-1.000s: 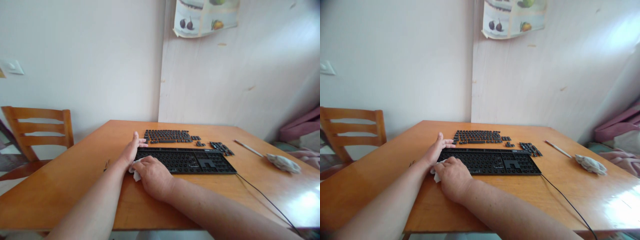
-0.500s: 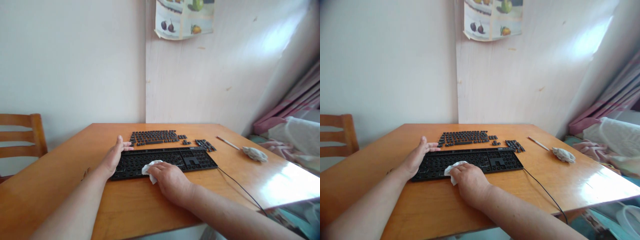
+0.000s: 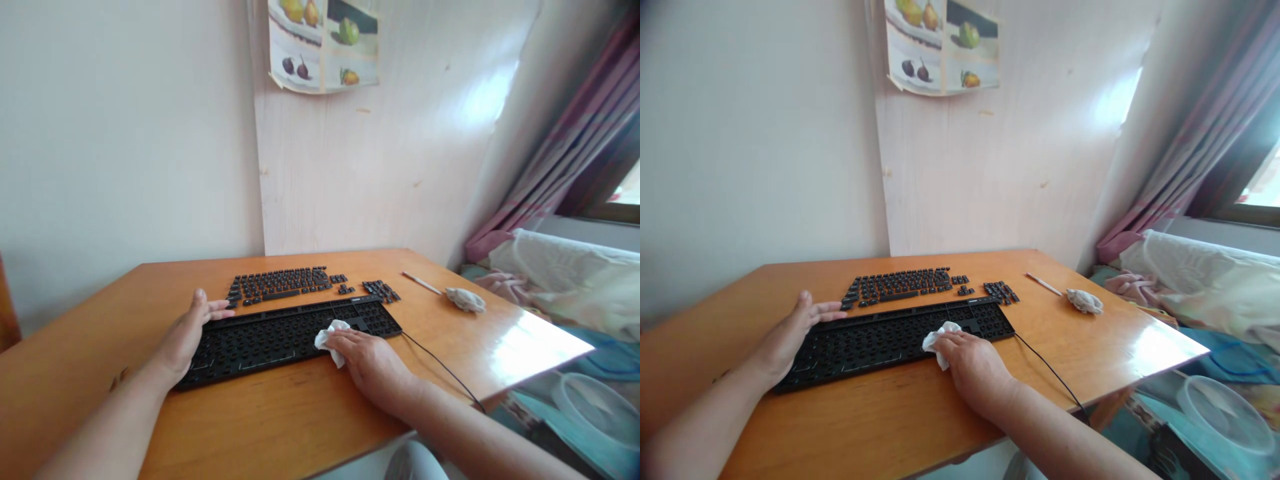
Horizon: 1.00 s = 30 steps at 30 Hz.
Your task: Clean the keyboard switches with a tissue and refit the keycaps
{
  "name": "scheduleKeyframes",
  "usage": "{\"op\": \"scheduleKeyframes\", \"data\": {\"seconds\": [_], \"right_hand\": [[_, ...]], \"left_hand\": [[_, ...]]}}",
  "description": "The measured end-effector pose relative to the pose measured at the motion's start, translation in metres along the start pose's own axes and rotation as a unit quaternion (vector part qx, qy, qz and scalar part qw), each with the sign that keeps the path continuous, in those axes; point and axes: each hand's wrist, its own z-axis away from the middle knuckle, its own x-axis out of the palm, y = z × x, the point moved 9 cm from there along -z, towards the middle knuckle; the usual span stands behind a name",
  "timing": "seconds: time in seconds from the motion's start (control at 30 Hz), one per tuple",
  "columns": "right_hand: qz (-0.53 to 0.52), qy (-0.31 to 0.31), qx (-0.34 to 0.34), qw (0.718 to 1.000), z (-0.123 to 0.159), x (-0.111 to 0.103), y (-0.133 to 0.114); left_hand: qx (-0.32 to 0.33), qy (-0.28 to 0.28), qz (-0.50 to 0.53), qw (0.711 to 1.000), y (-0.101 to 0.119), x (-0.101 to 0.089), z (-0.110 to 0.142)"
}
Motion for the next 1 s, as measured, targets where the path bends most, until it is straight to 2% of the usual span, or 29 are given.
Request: {"op": "scheduleKeyframes", "data": {"seconds": [0.2, 0.4, 0.5, 0.6, 0.67, 0.73, 0.83, 0.9, 0.93, 1.0], "right_hand": [[0.024, -0.010, 0.048, 0.999, 0.011, -0.009, 0.021], [0.068, -0.001, 0.130, 0.989, 0.036, -0.028, 0.068], [0.054, 0.024, 0.172, 0.983, 0.049, -0.038, 0.094], [-0.035, 0.100, 0.201, 0.974, 0.058, -0.050, 0.110], [-0.148, 0.173, 0.228, 0.947, 0.063, -0.058, 0.119], [-0.293, 0.223, 0.245, 0.897, 0.065, -0.058, 0.124], [-0.455, 0.239, 0.253, 0.820, 0.064, -0.050, 0.124], [-0.486, 0.235, 0.254, 0.802, 0.063, -0.047, 0.123], [-0.484, 0.236, 0.256, 0.803, 0.063, -0.045, 0.125], [-0.444, 0.241, 0.264, 0.822, 0.064, -0.044, 0.131]], "left_hand": [[-0.002, -0.011, -0.009, 1.000, -0.002, -0.001, -0.002], [-0.003, -0.013, -0.024, 1.000, -0.001, 0.000, -0.002], [-0.011, -0.017, -0.022, 1.000, -0.002, -0.001, -0.002], [-0.017, -0.016, -0.024, 0.999, -0.004, -0.002, -0.004], [-0.019, -0.014, -0.024, 0.999, -0.006, -0.003, -0.006], [-0.013, -0.016, -0.025, 0.999, -0.006, -0.003, -0.007], [-0.002, -0.013, -0.032, 0.999, -0.006, -0.005, -0.009], [-0.003, -0.011, -0.032, 0.999, -0.007, -0.006, -0.009], [-0.004, -0.011, -0.033, 0.999, -0.007, -0.006, -0.009], [-0.003, -0.012, -0.035, 0.999, -0.007, -0.006, -0.009]]}}
